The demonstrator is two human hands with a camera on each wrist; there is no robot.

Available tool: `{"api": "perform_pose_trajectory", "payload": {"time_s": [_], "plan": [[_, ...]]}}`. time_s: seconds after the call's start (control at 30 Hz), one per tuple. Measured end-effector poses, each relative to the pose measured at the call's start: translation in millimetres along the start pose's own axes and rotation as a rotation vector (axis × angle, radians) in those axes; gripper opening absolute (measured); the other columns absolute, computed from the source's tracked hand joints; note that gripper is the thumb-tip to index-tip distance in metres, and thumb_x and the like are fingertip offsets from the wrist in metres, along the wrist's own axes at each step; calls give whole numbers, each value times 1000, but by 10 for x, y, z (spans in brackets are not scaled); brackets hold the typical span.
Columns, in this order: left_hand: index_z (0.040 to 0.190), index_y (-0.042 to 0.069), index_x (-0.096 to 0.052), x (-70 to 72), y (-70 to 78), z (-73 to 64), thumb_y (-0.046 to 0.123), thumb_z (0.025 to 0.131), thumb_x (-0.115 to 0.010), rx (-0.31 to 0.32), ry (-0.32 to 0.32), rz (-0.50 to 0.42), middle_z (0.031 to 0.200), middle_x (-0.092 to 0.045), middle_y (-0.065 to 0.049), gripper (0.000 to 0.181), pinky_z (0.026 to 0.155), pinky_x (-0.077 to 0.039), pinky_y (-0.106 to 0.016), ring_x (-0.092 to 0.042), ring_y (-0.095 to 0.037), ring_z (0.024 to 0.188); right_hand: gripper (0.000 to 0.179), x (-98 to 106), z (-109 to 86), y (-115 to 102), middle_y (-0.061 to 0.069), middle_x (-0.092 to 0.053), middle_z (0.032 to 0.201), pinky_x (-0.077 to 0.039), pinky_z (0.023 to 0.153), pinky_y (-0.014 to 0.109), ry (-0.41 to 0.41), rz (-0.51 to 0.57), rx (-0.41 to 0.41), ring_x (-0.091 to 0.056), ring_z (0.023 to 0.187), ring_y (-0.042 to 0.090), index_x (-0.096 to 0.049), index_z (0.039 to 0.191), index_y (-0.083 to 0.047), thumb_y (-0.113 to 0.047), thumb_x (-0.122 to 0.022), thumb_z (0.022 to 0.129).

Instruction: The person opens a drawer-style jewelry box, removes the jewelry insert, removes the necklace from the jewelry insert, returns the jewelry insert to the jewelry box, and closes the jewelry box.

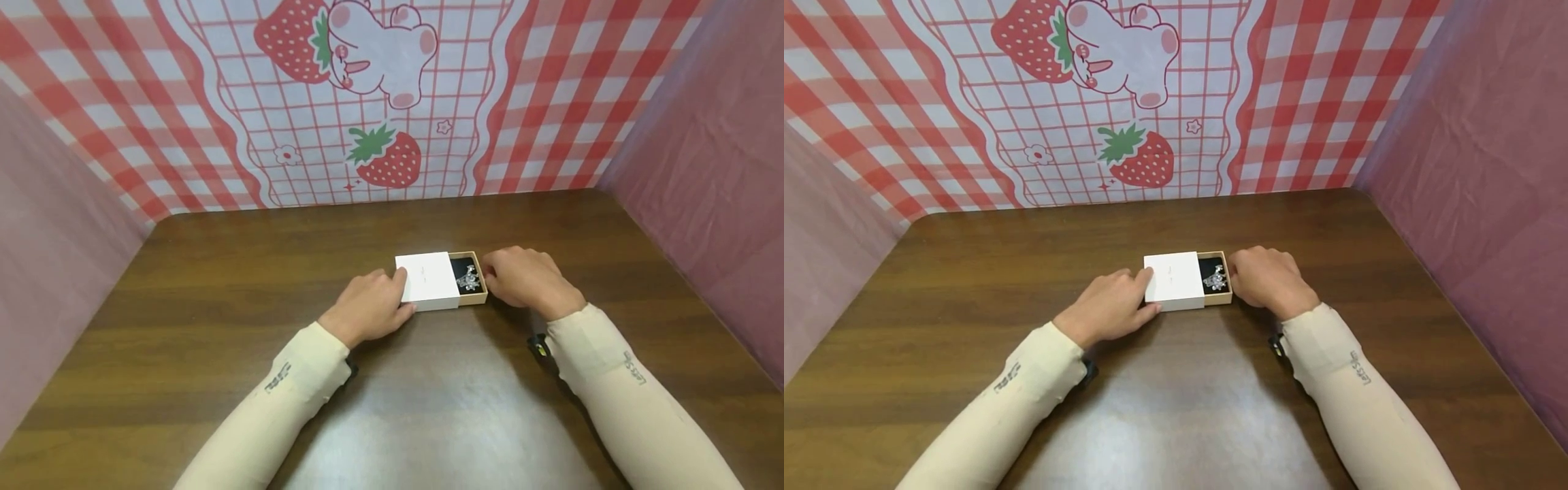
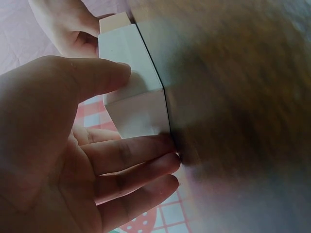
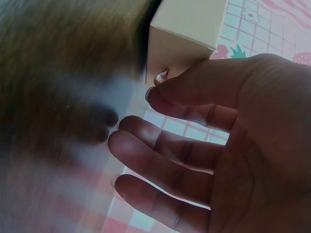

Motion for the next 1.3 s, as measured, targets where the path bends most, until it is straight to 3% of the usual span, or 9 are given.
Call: {"api": "perform_pose_trajectory", "payload": {"time_s": [1.3], "plan": [[113,0,-56,29,27,-9,41,98,-62,-7,12,-27,74,-61,-6,44,63,-53,-42,-63,-23,77,13,3,-11,29,3,-64,83,-44,57,46,8,-4,-7,-56,71,23,-68,84,-18,-15,-58,91]]}}
Point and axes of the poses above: each hand's wrist, its own z-axis towards the middle knuckle, its own x-axis out of the back of the hand, y = z × x, the point moved 9 cm from there along z, towards the middle knuckle
